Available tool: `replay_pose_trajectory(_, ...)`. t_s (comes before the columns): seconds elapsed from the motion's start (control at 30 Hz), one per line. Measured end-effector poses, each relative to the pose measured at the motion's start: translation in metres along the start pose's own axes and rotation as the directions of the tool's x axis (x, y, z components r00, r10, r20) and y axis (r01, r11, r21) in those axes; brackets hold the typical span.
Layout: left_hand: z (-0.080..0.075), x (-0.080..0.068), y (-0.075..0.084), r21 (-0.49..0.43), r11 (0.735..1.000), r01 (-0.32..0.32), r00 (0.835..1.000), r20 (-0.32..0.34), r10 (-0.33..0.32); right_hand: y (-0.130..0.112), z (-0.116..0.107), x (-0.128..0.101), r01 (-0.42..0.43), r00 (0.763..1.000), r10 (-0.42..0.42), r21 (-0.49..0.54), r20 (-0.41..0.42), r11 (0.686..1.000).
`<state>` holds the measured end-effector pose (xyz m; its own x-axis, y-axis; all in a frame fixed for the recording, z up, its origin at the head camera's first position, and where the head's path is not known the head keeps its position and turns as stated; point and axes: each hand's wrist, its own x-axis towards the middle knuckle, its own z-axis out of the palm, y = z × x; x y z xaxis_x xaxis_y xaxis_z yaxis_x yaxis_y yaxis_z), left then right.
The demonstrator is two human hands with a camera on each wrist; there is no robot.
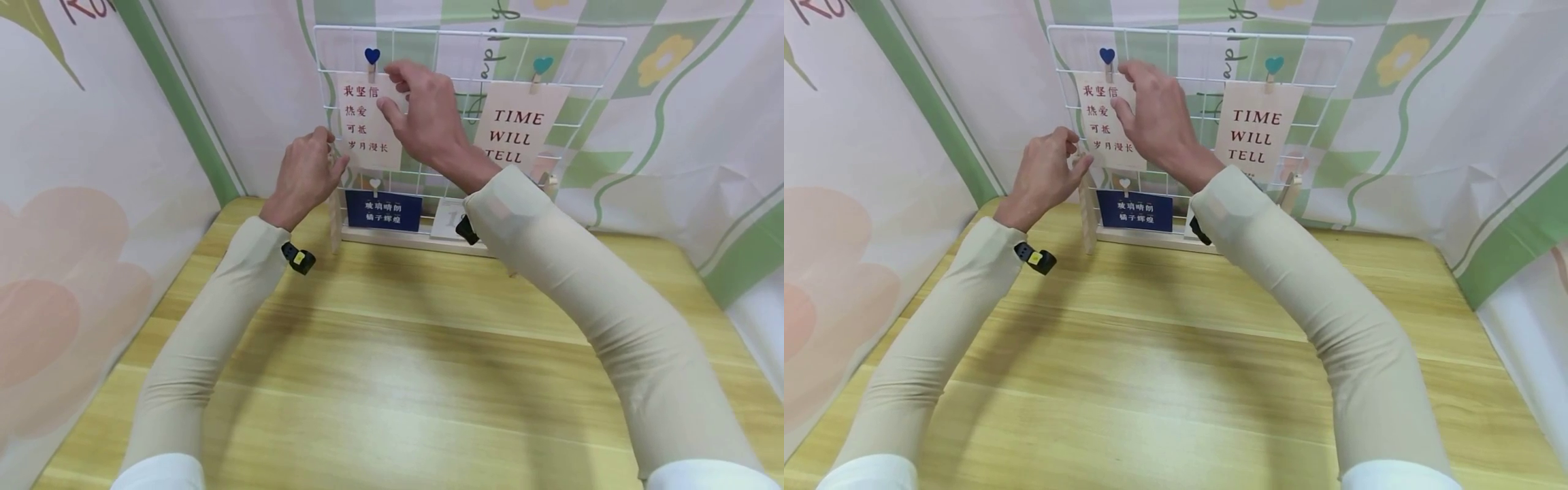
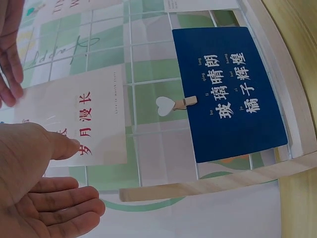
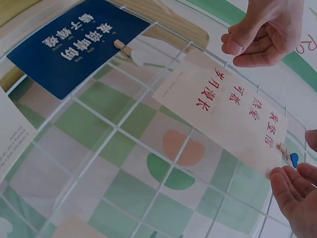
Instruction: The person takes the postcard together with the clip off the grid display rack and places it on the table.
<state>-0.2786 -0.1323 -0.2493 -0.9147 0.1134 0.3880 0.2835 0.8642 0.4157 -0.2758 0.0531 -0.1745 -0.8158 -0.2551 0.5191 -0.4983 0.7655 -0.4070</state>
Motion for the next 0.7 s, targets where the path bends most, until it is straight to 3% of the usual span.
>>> replay_pose_trajectory(0.7, -0.005, 0.006, 0.005, 0.001, 1.000, -0.005, 1.000, -0.015, 0.005, -0.018, -0.005, 0.017, -0.016, 1.000, 0.015, -0.075, -0.003, 0.997)
